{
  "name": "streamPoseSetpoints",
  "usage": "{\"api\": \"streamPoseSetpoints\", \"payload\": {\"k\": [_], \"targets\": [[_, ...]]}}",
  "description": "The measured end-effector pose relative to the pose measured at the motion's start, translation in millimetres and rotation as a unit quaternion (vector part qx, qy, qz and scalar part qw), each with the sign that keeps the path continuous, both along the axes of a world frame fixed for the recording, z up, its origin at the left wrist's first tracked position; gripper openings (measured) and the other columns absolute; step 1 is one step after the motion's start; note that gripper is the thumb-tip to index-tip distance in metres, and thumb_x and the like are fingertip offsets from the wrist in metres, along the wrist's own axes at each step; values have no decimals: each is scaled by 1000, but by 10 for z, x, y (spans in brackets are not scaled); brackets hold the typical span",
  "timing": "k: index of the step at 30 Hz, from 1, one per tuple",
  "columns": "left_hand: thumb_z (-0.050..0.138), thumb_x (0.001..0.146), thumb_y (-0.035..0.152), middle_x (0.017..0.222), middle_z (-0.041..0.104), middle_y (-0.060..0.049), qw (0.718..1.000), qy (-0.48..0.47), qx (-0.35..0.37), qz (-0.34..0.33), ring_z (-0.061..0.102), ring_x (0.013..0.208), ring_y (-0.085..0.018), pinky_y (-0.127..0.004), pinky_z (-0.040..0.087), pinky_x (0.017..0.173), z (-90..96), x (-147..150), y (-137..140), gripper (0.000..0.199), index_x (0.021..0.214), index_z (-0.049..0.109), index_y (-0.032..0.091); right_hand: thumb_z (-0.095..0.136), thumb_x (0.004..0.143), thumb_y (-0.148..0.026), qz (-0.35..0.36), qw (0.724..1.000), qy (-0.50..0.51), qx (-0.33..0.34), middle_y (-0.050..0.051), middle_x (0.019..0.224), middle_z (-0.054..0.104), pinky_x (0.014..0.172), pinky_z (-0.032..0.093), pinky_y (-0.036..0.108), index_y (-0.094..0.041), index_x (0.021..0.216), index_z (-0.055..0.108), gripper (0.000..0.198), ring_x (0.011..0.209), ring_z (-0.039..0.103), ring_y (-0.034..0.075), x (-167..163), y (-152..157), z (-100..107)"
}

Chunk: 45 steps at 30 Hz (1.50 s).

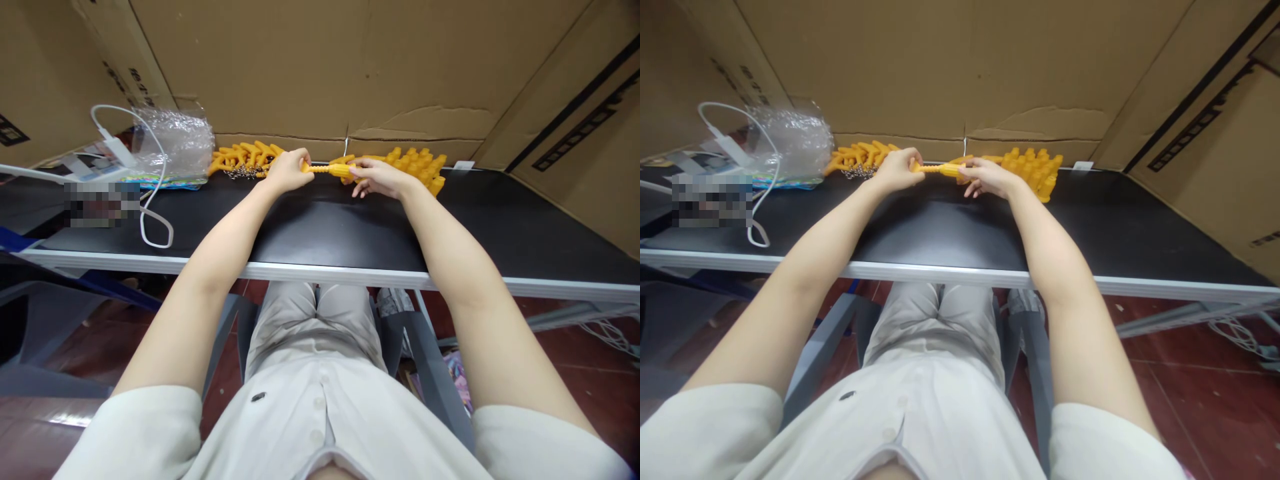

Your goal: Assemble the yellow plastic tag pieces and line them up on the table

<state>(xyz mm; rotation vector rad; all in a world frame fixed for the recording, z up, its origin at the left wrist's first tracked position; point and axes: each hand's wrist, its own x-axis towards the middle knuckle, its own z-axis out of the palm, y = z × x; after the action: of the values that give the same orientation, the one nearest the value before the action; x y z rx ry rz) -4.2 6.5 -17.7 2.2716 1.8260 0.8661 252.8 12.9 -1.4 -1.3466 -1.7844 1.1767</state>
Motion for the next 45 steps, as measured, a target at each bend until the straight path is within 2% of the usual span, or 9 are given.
{"api": "streamPoseSetpoints", "payload": {"k": [2, 4, 9, 16, 26, 33, 37, 40, 45], "targets": [[71, 82, 22, 110, 74, -10, 1000, 4, -3, 5, 70, 118, -34, -45, 53, 110, -3, -6, 3, 40, 122, 77, 20, 88, 101, -27, 2, 999, 42, 4, 1, 90, 80, 60, 56, 23, -22, 115, 65, 27, 60, 71, 12, 16, 33, -33], [70, 82, 23, 111, 75, -10, 1000, 8, -1, 3, 70, 120, -34, -45, 52, 111, -10, -14, 6, 42, 124, 76, 20, 86, 101, -17, 12, 997, 73, 4, 0, 84, 79, 57, 55, 19, -20, 107, 62, 26, 58, 70, 11, 32, 79, -68], [71, 82, 25, 111, 75, -9, 1000, 16, 3, -12, 69, 119, -34, -44, 53, 109, -29, -28, 5, 43, 124, 76, 21, 77, 111, -41, 31, 997, 72, -6, 5, 74, 78, 49, 48, 16, -18, 92, 62, 34, 50, 65, 9, 29, 107, -87], [71, 83, 24, 112, 75, -11, 1000, 26, 6, -9, 70, 117, -35, -46, 53, 109, -30, -16, -6, 43, 126, 76, 19, 61, 108, -76, 1, 999, 40, -18, 4, 56, 68, 44, 43, 21, -19, 84, 64, 61, 42, 59, 12, -47, 132, -107], [78, 86, 37, 112, 74, -10, 999, 31, -4, -15, 69, 117, -37, -49, 54, 111, -39, -20, 10, 46, 128, 73, 20, 49, 107, -88, -19, 1000, 7, -12, 1, 47, 57, 41, 40, 24, -20, 88, 72, 75, 37, 51, 12, -49, 192, -160], [79, 85, 42, 105, 72, -7, 999, 14, 2, -32, 69, 114, -35, -48, 53, 111, -65, -54, 73, 44, 123, 73, 20, 43, 100, -98, -17, 998, -13, -57, 4, 54, 64, 42, 42, 26, -19, 94, 75, 85, 40, 57, 15, -45, 219, -118], [78, 86, 42, 107, 72, -9, 1000, 16, -7, -19, 69, 114, -35, -47, 53, 111, -27, -46, 35, 44, 123, 72, 19, 58, 106, -84, 6, 998, 8, -66, 6, 70, 75, 42, 43, 23, -19, 103, 72, 67, 46, 63, 14, -17, 141, -60], [79, 86, 42, 108, 72, -9, 1000, 14, -14, -13, 69, 116, -36, -47, 52, 111, -10, -46, 11, 44, 124, 72, 19, 82, 106, -51, 18, 997, 58, -36, 4, 89, 81, 51, 54, 21, -20, 117, 69, 36, 57, 72, 14, 22, 87, -49], [80, 85, 44, 105, 71, -8, 1000, 15, -6, -18, 68, 114, -35, -46, 53, 110, -21, -63, 24, 44, 121, 72, 20, 98, 91, -19, 30, 996, 83, -6, 4, 98, 81, 65, 62, 23, -18, 117, 68, 40, 71, 78, 14, 73, 102, -78]]}}
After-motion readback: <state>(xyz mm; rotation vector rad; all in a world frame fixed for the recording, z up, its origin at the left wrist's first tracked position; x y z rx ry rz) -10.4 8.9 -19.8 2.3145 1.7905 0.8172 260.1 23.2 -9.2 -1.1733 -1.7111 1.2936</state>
